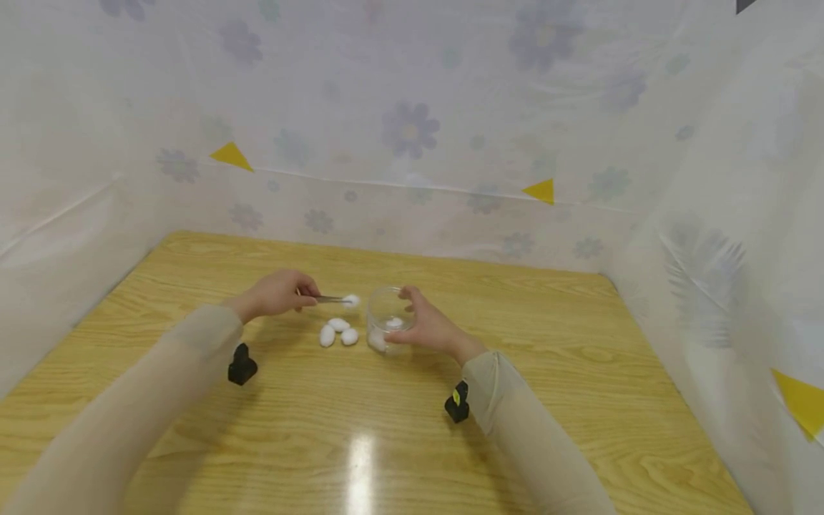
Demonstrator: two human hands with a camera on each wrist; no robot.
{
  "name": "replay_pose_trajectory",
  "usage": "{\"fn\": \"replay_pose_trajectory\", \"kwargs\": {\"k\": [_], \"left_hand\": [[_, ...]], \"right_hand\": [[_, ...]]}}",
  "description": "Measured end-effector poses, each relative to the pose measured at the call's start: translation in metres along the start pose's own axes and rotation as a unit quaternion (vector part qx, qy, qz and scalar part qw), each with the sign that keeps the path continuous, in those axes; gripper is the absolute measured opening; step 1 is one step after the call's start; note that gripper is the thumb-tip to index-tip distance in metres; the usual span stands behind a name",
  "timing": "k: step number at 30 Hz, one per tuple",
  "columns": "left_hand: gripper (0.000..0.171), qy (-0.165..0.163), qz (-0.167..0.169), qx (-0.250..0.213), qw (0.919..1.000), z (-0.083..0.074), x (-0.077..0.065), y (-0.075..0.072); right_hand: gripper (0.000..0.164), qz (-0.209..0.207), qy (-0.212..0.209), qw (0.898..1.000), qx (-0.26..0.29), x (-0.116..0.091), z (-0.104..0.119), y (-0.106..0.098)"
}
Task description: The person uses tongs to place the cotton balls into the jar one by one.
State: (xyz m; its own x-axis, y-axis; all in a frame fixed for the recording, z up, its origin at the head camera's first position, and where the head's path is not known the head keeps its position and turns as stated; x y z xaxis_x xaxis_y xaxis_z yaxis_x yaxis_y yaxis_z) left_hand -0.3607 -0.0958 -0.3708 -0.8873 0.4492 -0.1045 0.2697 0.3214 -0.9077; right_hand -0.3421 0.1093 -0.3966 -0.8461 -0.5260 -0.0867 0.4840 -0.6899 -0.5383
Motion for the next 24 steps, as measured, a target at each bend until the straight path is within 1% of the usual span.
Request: {"fn": "replay_pose_trajectory", "kwargs": {"k": [8,15,24], "left_hand": [[0.021,0.006,-0.009,-0.006,0.9999,-0.002,-0.005,-0.011],[0.021,0.007,-0.013,-0.014,0.9998,-0.002,-0.007,-0.016],[0.02,0.012,-0.017,-0.013,0.9997,-0.006,-0.009,-0.023]], "right_hand": [[0.088,0.004,0.001,1.0,0.004,0.0,0.0,0.001],[0.088,0.003,0.002,1.0,0.003,-0.001,0.001,0.001],[0.089,0.002,0.001,1.0,0.0,-0.001,0.001,0.0]]}}
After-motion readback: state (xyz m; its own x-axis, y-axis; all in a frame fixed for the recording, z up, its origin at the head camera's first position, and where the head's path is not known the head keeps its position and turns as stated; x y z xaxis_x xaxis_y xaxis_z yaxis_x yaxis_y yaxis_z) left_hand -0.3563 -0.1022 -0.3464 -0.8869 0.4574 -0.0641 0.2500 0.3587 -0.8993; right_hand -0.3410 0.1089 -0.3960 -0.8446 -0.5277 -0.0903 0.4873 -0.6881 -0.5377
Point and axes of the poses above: each hand's wrist, its own x-axis towards the middle knuckle, its own y-axis out of the palm, z = x × y, the point moved 10 cm from there along x, towards the middle knuckle, and after that the axes turned 9 degrees about x, right-handed, at the moved point
